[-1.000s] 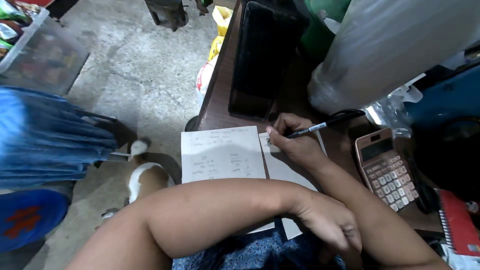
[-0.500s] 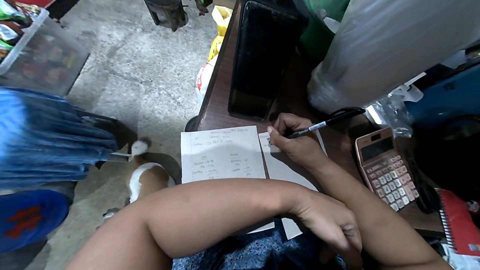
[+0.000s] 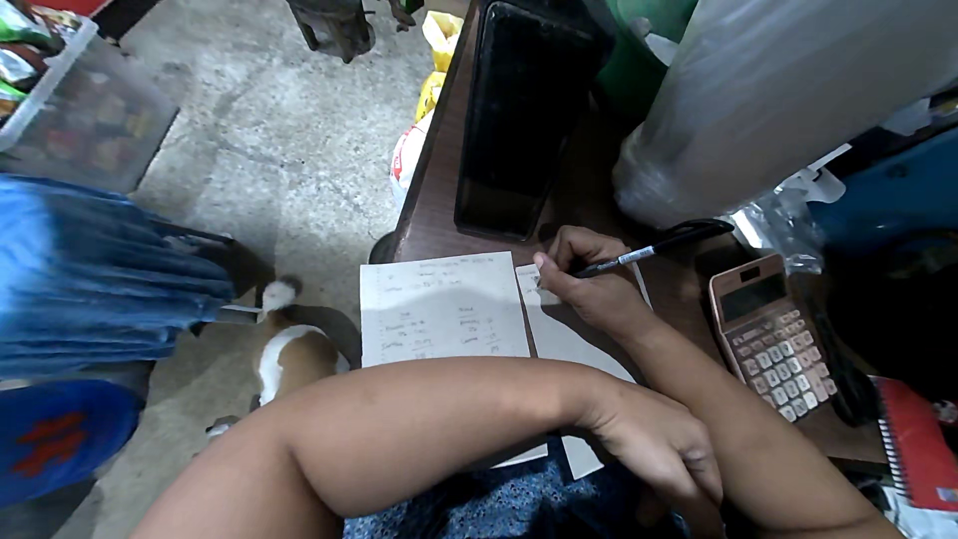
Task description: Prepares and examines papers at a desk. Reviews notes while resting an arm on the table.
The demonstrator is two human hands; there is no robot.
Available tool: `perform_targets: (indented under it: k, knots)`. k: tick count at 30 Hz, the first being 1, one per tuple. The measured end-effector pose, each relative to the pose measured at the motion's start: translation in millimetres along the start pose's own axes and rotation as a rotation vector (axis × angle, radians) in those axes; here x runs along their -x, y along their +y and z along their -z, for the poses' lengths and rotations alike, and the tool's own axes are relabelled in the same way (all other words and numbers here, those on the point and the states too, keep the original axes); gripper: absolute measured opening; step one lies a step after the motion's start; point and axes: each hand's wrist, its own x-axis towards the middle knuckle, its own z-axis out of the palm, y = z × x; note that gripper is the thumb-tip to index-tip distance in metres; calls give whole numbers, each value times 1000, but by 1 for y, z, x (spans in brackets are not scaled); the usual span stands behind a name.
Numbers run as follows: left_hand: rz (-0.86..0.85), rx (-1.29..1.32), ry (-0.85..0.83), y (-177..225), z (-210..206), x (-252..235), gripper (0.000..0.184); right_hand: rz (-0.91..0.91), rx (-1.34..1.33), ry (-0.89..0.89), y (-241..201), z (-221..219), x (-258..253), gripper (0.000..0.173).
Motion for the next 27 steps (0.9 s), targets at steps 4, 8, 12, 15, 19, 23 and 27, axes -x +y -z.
perform_targets:
  k: [4,8,12,15,19,23,27]
  knots:
    - [-3,-27,-10,0,0,0,28,11,6,0,0,0,-1,31]
    - [9,-61,-6,2,1,0,26,-2,14,-8,-2,0,-1,29]
    - [20,-26,-21,1,1,0,24,-6,39,-4,-2,1,-1,30]
    - [14,-19,-31,1,2,0,27,-2,23,-7,-1,1,-1,30]
    - [6,-7,-29,0,1,0,28,-18,36,-3,-1,1,-1,31]
    - [12,-9,-35,0,0,0,28,2,55,-2,0,2,-1,31]
    - [-4,-27,-18,0,0,0,29,-2,65,1,0,2,-1,31]
